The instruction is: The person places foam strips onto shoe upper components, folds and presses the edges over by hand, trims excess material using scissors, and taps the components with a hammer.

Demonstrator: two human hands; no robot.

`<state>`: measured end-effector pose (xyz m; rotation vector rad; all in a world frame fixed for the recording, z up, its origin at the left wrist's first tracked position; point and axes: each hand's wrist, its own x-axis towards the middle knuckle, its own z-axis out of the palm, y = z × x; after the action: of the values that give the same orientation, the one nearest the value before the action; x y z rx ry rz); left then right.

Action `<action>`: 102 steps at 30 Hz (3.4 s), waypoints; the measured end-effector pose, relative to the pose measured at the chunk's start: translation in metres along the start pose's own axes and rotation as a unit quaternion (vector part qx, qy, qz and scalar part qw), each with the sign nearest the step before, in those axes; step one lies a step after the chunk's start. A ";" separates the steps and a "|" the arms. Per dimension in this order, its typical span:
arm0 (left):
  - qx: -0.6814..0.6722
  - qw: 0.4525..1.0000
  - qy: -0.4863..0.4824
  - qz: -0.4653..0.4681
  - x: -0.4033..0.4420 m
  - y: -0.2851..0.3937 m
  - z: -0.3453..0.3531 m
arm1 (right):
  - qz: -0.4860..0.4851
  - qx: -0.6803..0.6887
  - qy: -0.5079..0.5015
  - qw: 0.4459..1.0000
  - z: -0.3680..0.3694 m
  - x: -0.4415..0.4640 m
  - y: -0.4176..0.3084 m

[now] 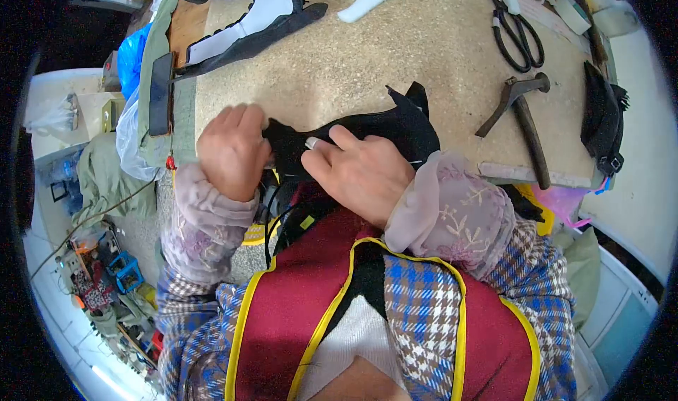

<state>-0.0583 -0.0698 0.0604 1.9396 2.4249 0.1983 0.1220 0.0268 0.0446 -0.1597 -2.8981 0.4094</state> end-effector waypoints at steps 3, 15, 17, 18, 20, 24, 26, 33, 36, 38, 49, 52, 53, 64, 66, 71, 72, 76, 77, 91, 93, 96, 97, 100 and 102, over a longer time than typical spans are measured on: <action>-0.005 0.996 0.026 -0.090 -0.013 0.004 0.012 | -0.004 0.004 0.001 1.000 0.001 -0.001 0.000; -0.168 0.960 0.085 -0.205 -0.007 0.024 0.016 | -0.005 -0.006 -0.008 1.000 0.003 -0.003 -0.003; -0.192 0.953 0.103 -0.210 -0.007 0.028 0.016 | -0.005 -0.007 0.003 1.000 0.005 -0.004 -0.003; -0.204 0.949 0.111 -0.213 -0.007 0.029 0.016 | -0.004 -0.007 0.007 1.000 0.006 -0.005 -0.003; -0.185 0.947 0.174 -0.196 -0.007 0.023 0.017 | -0.001 -0.003 -0.002 1.000 0.006 -0.005 -0.004; -0.138 0.970 0.118 -0.164 -0.014 0.004 0.019 | -0.002 -0.004 -0.025 1.000 0.004 -0.005 -0.004; -0.121 0.973 0.149 -0.132 -0.012 0.012 0.020 | -0.003 -0.009 -0.019 1.000 0.005 -0.004 -0.005; -0.116 0.978 0.134 -0.113 -0.012 0.040 0.011 | 0.010 -0.005 -0.016 1.000 0.008 -0.005 -0.005; -0.133 0.973 0.124 -0.144 -0.021 0.050 0.018 | 0.011 0.007 -0.024 1.000 0.006 -0.006 -0.005; -0.137 0.968 0.146 -0.153 -0.023 0.051 0.022 | 0.011 0.009 -0.021 1.000 0.006 -0.006 -0.005; -0.212 0.955 0.103 -0.181 -0.005 0.038 0.027 | 0.003 0.000 0.010 1.000 0.006 -0.006 -0.003; -0.114 0.972 0.188 -0.084 -0.001 0.029 0.021 | 0.005 0.007 0.026 1.000 0.008 -0.007 -0.002; -0.065 0.970 0.230 -0.033 0.000 0.027 0.020 | 0.008 0.011 0.021 1.000 0.008 -0.006 -0.002; -0.268 0.957 0.007 0.108 -0.021 0.027 0.024 | 0.057 0.251 -0.073 0.964 -0.038 -0.017 0.059; -0.216 0.968 0.039 0.119 -0.019 0.030 0.024 | 0.055 0.283 -0.071 0.955 -0.038 -0.019 0.063; 0.012 0.997 0.044 0.056 -0.018 0.081 0.019 | 0.071 0.310 -0.045 0.947 -0.032 -0.024 0.065; 0.068 0.994 0.055 0.065 -0.015 0.091 0.024 | 0.069 0.312 -0.034 0.947 -0.030 -0.026 0.066; 0.082 0.986 0.116 0.087 -0.006 0.109 0.037 | 0.068 0.288 -0.034 0.955 -0.025 -0.038 0.063; 0.050 0.984 0.136 0.101 -0.004 0.109 0.039 | 0.073 0.286 -0.043 0.954 -0.023 -0.042 0.061; -0.070 0.987 0.066 0.131 -0.014 0.046 -0.003 | 0.155 0.009 -0.051 0.987 -0.026 -0.074 0.074; -0.063 0.984 0.075 0.149 -0.016 0.041 -0.006 | 0.150 0.010 -0.055 0.987 -0.028 -0.071 0.073; -0.049 0.979 0.077 0.183 -0.017 0.037 -0.005 | 0.161 0.035 -0.027 0.986 -0.033 -0.071 0.079; -0.049 0.977 0.082 0.191 -0.018 0.039 -0.001 | 0.197 0.055 0.026 0.979 -0.033 -0.082 0.088; -0.062 0.975 0.080 0.196 -0.021 0.050 0.005 | 0.310 0.029 0.170 0.935 -0.045 -0.123 0.118; -0.076 0.974 0.093 0.194 -0.020 0.056 0.015 | 0.378 -0.097 0.171 0.905 -0.067 -0.133 0.127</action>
<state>0.0026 -0.0761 0.0506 2.3936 2.0240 0.5795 0.2756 0.1476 0.0457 -1.2666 -2.4105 0.1682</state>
